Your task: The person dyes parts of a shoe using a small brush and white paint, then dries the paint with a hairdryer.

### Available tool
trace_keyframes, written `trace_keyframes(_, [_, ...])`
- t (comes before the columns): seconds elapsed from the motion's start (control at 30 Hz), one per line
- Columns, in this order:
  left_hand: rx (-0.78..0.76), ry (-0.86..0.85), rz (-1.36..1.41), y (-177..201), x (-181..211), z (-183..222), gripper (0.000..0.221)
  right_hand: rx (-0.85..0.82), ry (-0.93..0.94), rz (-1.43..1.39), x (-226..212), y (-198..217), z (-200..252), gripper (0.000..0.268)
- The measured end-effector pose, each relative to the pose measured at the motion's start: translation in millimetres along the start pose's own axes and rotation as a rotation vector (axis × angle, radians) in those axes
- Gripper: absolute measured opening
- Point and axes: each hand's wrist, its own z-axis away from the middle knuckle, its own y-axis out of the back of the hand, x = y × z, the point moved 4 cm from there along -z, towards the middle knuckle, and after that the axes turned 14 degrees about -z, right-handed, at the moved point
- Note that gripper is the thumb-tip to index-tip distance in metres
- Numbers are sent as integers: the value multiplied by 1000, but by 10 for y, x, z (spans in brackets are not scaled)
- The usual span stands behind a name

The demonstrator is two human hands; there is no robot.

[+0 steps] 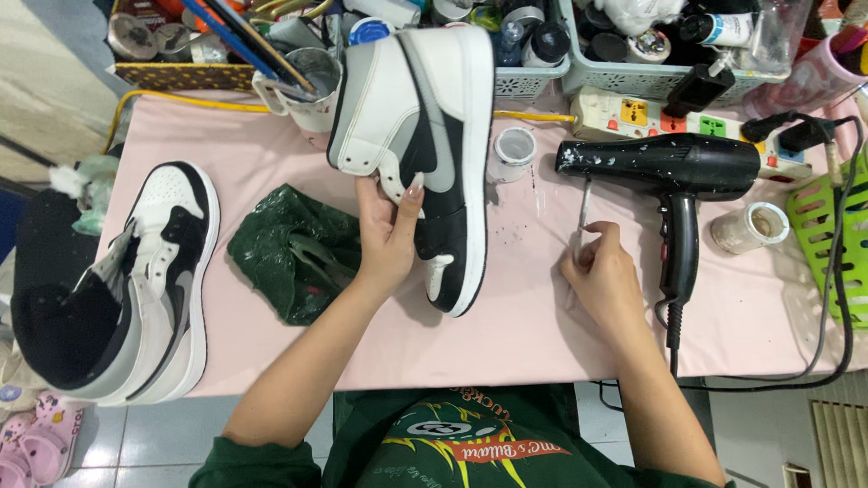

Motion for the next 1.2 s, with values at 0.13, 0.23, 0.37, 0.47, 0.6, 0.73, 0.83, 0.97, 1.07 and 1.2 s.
trace_keyframes(0.13, [19, 57, -34, 112, -162, 20, 52, -55, -26, -5, 67, 33, 92, 60])
trace_keyframes(0.23, [29, 40, -35, 157, -125, 20, 56, -79, -16, -36, 114, 92, 201, 64])
trace_keyframes(0.37, [29, 34, -51, 169, -91, 12, 58, -4, -13, -68, 168, 123, 223, 58])
trace_keyframes(0.47, [39, 42, -45, 186, -103, 14, 59, -16, -44, -57, 204, 131, 213, 64])
trace_keyframes(0.6, [49, 64, -77, 219, -114, -11, 58, -19, -26, -358, 217, 247, 320, 43])
trace_keyframes(0.73, [68, 93, -23, 171, -44, -76, 59, -56, 71, -815, 57, 408, 300, 32])
trace_keyframes(0.83, [55, 111, 18, 78, -14, -151, 62, -8, 224, -852, -105, 520, 116, 36])
trace_keyframes(0.97, [24, 92, 31, -39, -54, -207, 60, 150, 383, -1013, -220, 492, -356, 7])
trace_keyframes(1.07, [14, 113, 50, -86, -126, -195, 60, 159, 347, -1034, -377, 300, -716, 17])
trace_keyframes(1.2, [8, 235, 116, -52, -259, -155, 61, 30, 458, -634, -506, -268, -935, 33])
